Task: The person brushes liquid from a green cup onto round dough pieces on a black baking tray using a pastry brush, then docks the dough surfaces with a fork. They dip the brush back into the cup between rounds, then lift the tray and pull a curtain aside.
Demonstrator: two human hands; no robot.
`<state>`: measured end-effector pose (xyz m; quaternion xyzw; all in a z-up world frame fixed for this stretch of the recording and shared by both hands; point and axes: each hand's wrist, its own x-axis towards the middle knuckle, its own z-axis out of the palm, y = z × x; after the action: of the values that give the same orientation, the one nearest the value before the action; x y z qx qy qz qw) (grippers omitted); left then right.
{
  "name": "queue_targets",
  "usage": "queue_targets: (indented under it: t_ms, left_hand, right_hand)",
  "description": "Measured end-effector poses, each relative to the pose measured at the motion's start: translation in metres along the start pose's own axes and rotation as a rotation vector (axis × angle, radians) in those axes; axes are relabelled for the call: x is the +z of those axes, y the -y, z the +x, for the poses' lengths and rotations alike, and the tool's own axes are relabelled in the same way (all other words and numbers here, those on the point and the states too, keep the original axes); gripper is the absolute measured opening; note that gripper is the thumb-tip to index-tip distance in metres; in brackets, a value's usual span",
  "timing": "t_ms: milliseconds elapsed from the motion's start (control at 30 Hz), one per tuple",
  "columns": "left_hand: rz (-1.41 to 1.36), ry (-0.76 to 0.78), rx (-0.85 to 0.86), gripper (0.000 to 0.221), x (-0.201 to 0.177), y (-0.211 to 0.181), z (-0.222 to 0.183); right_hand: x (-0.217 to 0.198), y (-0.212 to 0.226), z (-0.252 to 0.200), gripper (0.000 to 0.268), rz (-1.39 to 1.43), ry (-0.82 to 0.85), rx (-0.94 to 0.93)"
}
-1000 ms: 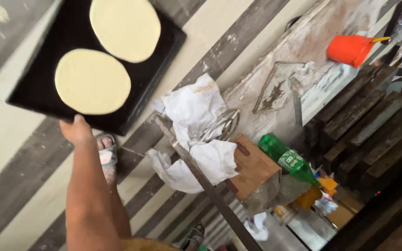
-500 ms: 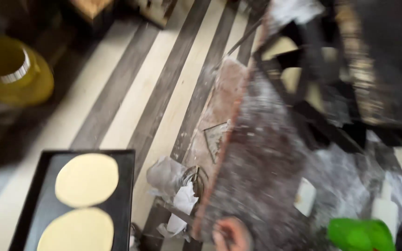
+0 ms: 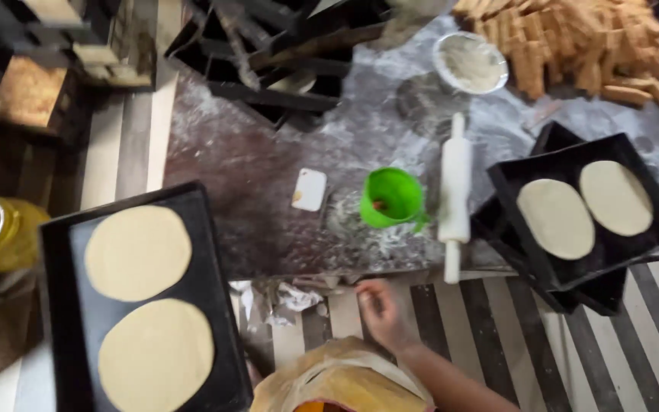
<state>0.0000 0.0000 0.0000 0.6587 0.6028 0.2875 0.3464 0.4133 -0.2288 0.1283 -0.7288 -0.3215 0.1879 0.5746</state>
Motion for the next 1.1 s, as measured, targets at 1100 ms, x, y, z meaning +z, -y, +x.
queue_targets:
  t_ms: [1100]
  left_hand:
    - [-0.053, 0.673, 0.654, 0.028, 0.269, -0.488, 0.001]
  right_hand:
    - [-0.114, 0.027, 0.159, 0.038, -0.632, -0.338, 0.02]
